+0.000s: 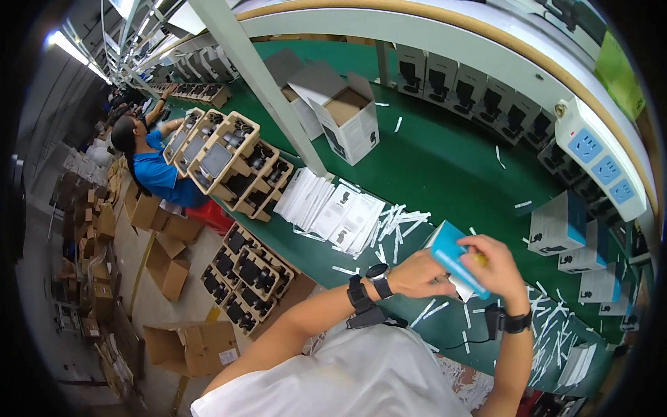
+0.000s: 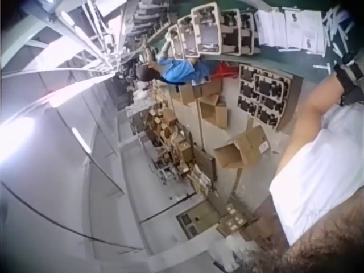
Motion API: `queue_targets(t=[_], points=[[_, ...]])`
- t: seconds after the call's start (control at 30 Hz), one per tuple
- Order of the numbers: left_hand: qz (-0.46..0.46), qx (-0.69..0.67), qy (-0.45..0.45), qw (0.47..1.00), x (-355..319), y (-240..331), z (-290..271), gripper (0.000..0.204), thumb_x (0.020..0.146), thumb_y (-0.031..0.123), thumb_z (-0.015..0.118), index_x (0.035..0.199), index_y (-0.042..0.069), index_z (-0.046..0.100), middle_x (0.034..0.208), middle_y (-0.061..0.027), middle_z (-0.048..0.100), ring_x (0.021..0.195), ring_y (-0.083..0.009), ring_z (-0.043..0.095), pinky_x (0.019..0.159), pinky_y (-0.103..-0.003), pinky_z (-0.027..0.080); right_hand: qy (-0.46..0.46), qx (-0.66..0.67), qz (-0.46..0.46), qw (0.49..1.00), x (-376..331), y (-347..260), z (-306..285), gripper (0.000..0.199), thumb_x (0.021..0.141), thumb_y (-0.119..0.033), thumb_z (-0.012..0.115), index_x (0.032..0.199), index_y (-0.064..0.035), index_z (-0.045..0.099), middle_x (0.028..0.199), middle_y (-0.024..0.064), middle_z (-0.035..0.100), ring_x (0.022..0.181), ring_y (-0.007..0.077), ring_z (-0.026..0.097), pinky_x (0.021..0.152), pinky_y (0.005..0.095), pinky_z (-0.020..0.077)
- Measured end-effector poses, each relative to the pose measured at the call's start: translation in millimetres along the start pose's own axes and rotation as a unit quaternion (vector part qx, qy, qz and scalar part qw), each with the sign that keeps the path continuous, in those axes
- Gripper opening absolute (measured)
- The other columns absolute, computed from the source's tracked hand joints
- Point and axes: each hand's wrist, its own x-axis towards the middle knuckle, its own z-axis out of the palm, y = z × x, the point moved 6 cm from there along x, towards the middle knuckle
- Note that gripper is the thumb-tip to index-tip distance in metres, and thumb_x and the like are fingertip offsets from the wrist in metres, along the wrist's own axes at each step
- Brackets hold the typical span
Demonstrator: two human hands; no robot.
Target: The person packages items by placing a manual into a box, closing the lid, and sliding a blue sleeve over it. They apply tape to the sleeve and set the finished package aside, repeating the process for multiple units.
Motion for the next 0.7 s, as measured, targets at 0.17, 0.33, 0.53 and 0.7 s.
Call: queue_targets(t=[0.17,0.33,0.53,0.7], points=[[0.006,-0.136,0.132,0.982,-14,-19,1,0.038,0.086,0.028,0.074,0.119,0.011,0.065,0.113,-0.0105,0.067,0.099,-0.0303,0.065,0.086,-0.039,0.052,0.062,-0.068,-0.104,0.990,-19,-7,20,0.016,0.078,-0.014,0.075,0.089,-0.0048,0.067,0.088,0.0112,0.063,0.074,0.0288,0.065,0.066,0.0345,0.0516],[-0.004,-0.246,0.140,0.959,-13,-22,-3,0.036,0.080,0.025,0.081,0.108,0.007,0.067,0.104,-0.0088,0.071,0.089,-0.0207,0.067,0.080,-0.033,0.053,0.072,-0.099,-0.132,0.984,-22,-7,23,0.021,0.075,-0.016,0.079,0.089,-0.0056,0.069,0.088,0.0111,0.064,0.074,0.0270,0.066,0.064,0.0330,0.0526],[-0.019,-0.279,0.112,0.953,-10,-29,5,0.043,0.076,0.025,0.085,0.110,0.005,0.067,0.105,-0.0089,0.071,0.092,-0.0205,0.068,0.082,-0.033,0.053,0.062,0.002,-0.161,0.985,-37,8,31,0.021,0.075,-0.013,0.081,0.091,-0.0050,0.070,0.088,0.0098,0.066,0.077,0.0246,0.066,0.066,0.0332,0.0529],[-0.109,-0.282,0.101,0.948,-22,-38,-5,0.042,0.073,0.020,0.087,0.109,0.005,0.070,0.116,-0.0130,0.068,0.101,-0.0258,0.067,0.088,-0.038,0.053,0.043,0.205,-0.142,0.967,-24,12,27,0.012,0.084,-0.009,0.075,0.094,-0.0042,0.071,0.091,0.0088,0.066,0.078,0.0251,0.066,0.069,0.0331,0.0528]])
